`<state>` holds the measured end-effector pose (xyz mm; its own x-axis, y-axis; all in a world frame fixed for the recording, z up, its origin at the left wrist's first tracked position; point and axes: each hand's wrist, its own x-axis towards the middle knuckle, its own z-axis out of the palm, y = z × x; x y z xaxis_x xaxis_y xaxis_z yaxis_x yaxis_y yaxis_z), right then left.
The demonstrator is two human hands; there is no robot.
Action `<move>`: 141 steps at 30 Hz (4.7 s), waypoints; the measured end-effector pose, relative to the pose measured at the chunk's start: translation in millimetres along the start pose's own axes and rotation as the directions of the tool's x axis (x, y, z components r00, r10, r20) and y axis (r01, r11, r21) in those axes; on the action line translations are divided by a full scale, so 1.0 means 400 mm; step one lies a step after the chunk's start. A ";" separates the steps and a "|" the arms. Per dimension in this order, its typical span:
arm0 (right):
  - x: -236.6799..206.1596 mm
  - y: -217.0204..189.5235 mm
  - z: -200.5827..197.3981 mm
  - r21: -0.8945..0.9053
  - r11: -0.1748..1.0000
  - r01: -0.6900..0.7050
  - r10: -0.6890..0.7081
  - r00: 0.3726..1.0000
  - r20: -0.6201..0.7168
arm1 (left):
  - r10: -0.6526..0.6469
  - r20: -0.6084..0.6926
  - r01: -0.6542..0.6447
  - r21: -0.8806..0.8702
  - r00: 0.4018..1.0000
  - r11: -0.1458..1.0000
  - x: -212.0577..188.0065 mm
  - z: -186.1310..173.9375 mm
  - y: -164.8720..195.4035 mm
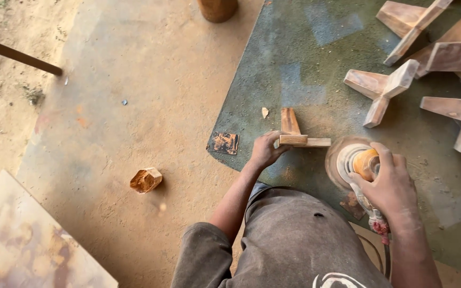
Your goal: The person uses an orbital sander to smooth several small wooden blocks and a long wooden plank on a workbench. They hold each piece with one hand while moving the sander over the surfaces, then set the finished pieces aside.
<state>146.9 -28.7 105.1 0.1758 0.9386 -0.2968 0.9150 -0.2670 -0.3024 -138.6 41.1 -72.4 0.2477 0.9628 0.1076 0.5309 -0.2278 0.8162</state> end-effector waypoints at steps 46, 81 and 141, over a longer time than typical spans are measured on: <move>0.055 -0.416 0.119 -0.244 0.970 0.008 0.016 0.995 0.094 | 0.270 0.099 -0.247 -0.194 0.958 0.949 0.052 0.053 -0.127; -0.258 0.307 0.212 0.353 0.921 -0.163 0.317 0.841 -0.439 | 0.165 0.372 -0.127 -0.126 0.913 0.984 0.108 -0.016 0.115; -0.186 0.346 0.118 0.200 0.909 -0.364 0.407 0.879 -0.248 | -0.217 0.533 0.235 0.036 0.818 0.971 -0.007 0.229 0.138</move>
<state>243.2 -145.6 42.7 0.6170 0.7707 -0.1591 0.6953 -0.6285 -0.3485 -35.8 12.6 -79.8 0.5193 0.7594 -0.3920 0.6027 -0.0003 0.7979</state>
